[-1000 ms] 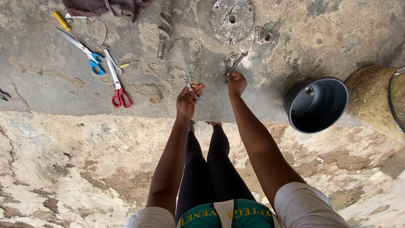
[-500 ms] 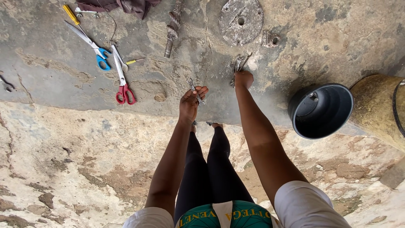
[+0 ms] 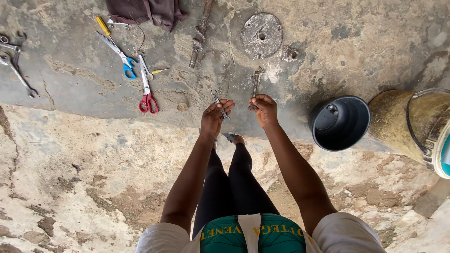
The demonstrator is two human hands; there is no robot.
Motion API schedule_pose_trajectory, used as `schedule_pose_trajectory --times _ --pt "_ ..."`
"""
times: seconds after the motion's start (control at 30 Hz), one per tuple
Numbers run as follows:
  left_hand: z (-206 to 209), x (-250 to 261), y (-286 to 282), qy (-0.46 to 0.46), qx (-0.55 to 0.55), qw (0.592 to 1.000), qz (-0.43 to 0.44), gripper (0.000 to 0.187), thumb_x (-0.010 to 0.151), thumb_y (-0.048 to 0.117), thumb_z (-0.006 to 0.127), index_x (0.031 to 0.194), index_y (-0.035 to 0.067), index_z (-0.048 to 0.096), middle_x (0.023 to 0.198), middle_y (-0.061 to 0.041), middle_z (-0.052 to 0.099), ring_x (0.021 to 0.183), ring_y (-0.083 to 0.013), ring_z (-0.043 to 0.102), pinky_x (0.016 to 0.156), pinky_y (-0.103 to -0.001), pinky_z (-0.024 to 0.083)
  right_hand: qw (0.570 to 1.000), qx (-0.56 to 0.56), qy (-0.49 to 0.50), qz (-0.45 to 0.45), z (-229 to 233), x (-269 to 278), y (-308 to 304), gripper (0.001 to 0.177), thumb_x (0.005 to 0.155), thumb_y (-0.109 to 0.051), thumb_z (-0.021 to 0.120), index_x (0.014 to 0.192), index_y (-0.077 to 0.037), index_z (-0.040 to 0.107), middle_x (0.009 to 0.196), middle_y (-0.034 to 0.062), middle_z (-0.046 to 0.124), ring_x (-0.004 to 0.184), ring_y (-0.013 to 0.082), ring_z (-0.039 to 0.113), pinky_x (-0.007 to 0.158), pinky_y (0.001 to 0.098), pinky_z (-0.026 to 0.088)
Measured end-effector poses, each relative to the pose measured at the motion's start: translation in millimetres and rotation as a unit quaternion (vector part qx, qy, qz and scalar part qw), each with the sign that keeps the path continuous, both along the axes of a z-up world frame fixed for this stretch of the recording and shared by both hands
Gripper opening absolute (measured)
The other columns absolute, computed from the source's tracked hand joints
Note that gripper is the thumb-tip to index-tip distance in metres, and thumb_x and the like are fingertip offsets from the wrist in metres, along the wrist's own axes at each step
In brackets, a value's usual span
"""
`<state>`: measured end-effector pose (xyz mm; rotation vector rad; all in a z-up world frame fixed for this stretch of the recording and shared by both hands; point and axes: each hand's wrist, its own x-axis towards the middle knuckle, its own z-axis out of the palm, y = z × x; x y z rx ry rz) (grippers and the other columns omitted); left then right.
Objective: Inspecting and organizing mechanical parts and tools on a concrete floor.
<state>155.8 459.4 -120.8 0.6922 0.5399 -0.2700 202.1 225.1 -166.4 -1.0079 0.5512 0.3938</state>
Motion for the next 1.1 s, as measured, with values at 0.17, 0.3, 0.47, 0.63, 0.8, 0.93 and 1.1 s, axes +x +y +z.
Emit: schedule_pose_trajectory --times 0.17,0.3,0.47,0.63,0.8,0.93,1.1 --pt "75 -10 0 0.007 0.006 1.000 -0.014 0.030 0.110 0.016 0.048 0.126 -0.002 0.065 0.126 -0.019 0.071 0.123 -0.0339 0.067 0.100 -0.043 0.052 0.999 0.012 -0.025 0.036 88 -26 19 0.010 0.093 -0.004 0.077 0.100 -0.004 0.070 0.094 0.0101 0.075 0.085 0.0201 0.072 0.070 0.0351 0.057" --pt "129 -27 1 0.023 -0.024 0.999 0.003 0.029 0.108 0.015 0.048 0.125 -0.004 0.062 0.126 -0.021 0.071 0.121 -0.0339 0.068 0.102 -0.044 0.053 0.994 0.033 -0.055 0.089 146 -42 30 0.012 0.091 -0.004 0.077 0.101 -0.003 0.070 0.093 0.0105 0.075 0.085 0.0200 0.071 0.072 0.0342 0.057" --pt "199 -54 5 0.007 -0.006 1.000 0.021 0.030 0.108 0.015 0.048 0.125 -0.005 0.061 0.124 -0.021 0.071 0.119 -0.0324 0.069 0.102 -0.046 0.052 0.985 0.048 -0.075 0.150 204 -59 44 0.011 0.093 -0.004 0.075 0.101 -0.003 0.068 0.093 0.0078 0.073 0.086 0.0182 0.071 0.072 0.0338 0.056" --pt "230 -82 12 -0.027 0.003 0.994 0.107 0.029 0.107 0.014 0.050 0.124 -0.006 0.061 0.123 -0.022 0.071 0.116 -0.0319 0.070 0.103 -0.046 0.054 0.963 0.077 -0.095 0.242 244 -63 62 0.011 0.092 -0.005 0.073 0.101 -0.002 0.068 0.091 0.0079 0.072 0.083 0.0185 0.070 0.070 0.0343 0.055" --pt "239 -111 14 -0.075 -0.020 0.982 0.170 0.028 0.105 0.012 0.051 0.124 -0.005 0.062 0.121 -0.021 0.071 0.112 -0.0301 0.072 0.098 -0.042 0.055 0.947 0.112 -0.100 0.284 260 -63 79 0.012 0.093 -0.001 0.072 0.103 -0.001 0.067 0.093 0.0103 0.071 0.082 0.0194 0.069 0.071 0.0331 0.054" --pt "248 -134 19 -0.059 0.016 0.972 0.225 0.029 0.107 0.013 0.051 0.126 -0.005 0.063 0.121 -0.020 0.072 0.107 -0.0292 0.071 0.096 -0.041 0.054 0.930 0.116 -0.094 0.336 275 -66 95 0.013 0.093 0.000 0.072 0.104 -0.001 0.066 0.094 0.0106 0.071 0.083 0.0201 0.069 0.072 0.0337 0.054" --pt "269 -176 22 -0.075 0.016 0.948 0.310 0.030 0.106 0.014 0.050 0.127 -0.004 0.063 0.121 -0.019 0.072 0.107 -0.0282 0.071 0.096 -0.040 0.054 0.896 0.117 -0.092 0.418 288 -78 125 0.012 0.092 0.000 0.072 0.103 -0.001 0.066 0.095 0.0119 0.073 0.084 0.0211 0.070 0.072 0.0348 0.056"
